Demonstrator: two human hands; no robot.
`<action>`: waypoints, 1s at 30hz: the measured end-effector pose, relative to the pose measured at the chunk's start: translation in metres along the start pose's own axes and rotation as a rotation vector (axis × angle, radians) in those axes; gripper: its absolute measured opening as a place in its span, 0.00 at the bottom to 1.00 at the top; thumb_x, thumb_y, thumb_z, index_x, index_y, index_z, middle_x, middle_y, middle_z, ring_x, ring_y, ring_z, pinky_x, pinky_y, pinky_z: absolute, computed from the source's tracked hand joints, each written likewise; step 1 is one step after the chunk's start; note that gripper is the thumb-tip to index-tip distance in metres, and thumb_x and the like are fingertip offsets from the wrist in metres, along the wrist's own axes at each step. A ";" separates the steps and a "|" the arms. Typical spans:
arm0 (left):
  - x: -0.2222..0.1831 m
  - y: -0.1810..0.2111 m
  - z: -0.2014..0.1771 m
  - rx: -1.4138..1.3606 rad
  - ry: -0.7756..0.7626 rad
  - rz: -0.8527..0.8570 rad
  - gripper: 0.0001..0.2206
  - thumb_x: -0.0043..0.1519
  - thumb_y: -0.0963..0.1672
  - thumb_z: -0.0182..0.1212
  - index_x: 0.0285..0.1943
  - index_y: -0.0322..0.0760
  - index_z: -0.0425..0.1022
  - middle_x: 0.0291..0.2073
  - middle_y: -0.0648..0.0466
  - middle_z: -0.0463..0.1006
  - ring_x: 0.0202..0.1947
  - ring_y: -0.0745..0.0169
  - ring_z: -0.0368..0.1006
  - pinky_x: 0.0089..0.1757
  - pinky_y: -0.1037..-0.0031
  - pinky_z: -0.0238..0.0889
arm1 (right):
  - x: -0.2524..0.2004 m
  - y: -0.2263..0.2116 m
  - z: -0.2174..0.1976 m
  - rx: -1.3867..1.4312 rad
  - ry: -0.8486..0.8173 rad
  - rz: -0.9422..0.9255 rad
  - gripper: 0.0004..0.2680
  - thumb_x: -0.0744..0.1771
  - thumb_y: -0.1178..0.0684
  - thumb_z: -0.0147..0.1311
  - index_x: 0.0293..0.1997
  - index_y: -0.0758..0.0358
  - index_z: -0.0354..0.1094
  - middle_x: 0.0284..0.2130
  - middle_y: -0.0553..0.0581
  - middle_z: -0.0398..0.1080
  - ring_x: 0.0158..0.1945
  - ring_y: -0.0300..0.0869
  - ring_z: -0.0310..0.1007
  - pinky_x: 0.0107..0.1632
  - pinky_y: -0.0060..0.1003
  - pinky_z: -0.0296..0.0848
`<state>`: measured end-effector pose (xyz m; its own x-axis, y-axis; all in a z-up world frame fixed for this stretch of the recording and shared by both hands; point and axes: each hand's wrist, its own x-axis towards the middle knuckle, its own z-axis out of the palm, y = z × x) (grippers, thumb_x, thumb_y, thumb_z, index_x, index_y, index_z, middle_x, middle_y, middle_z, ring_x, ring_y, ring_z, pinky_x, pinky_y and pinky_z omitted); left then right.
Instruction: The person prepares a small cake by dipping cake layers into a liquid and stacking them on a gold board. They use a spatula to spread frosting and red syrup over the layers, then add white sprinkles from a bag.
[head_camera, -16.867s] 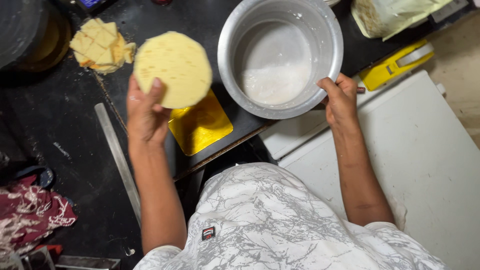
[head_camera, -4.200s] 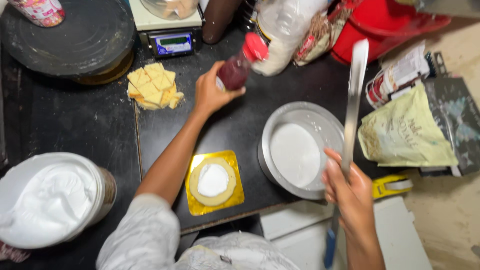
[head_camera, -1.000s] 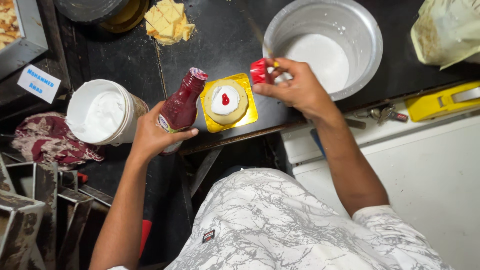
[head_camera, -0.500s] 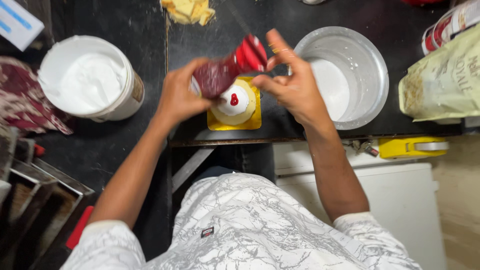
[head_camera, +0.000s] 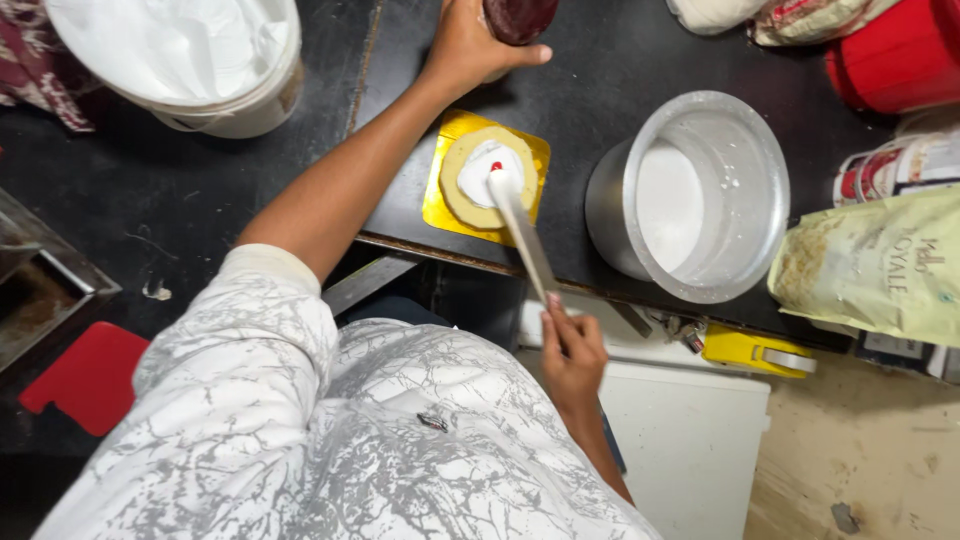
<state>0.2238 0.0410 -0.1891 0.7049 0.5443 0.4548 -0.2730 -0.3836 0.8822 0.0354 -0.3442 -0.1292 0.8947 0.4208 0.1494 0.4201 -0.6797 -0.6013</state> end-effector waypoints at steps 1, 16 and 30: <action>-0.003 0.001 0.000 -0.003 -0.040 -0.017 0.37 0.44 0.51 0.91 0.56 0.32 0.72 0.53 0.42 0.79 0.55 0.47 0.77 0.55 0.62 0.71 | 0.003 -0.002 0.002 -0.099 0.000 -0.120 0.12 0.66 0.58 0.62 0.55 0.63 0.77 0.27 0.54 0.68 0.24 0.36 0.65 0.24 0.33 0.64; -0.118 0.090 -0.138 0.459 0.109 0.050 0.19 0.64 0.41 0.74 0.62 0.35 0.72 0.51 0.44 0.81 0.54 0.46 0.76 0.55 0.60 0.69 | 0.039 0.017 0.014 0.167 -0.136 -0.133 0.10 0.69 0.56 0.62 0.56 0.60 0.78 0.23 0.51 0.67 0.25 0.36 0.59 0.24 0.33 0.58; -0.156 0.090 -0.156 0.568 0.069 -0.023 0.15 0.70 0.45 0.68 0.58 0.28 0.73 0.49 0.41 0.79 0.54 0.42 0.73 0.54 0.57 0.65 | 0.046 0.005 0.003 -0.029 -0.060 -0.297 0.11 0.68 0.57 0.61 0.58 0.58 0.76 0.26 0.53 0.68 0.22 0.37 0.64 0.22 0.35 0.65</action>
<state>-0.0131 0.0378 -0.1614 0.6571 0.5972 0.4600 0.1500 -0.7016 0.6966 0.0781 -0.3260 -0.1278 0.7221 0.6379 0.2678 0.6667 -0.5384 -0.5154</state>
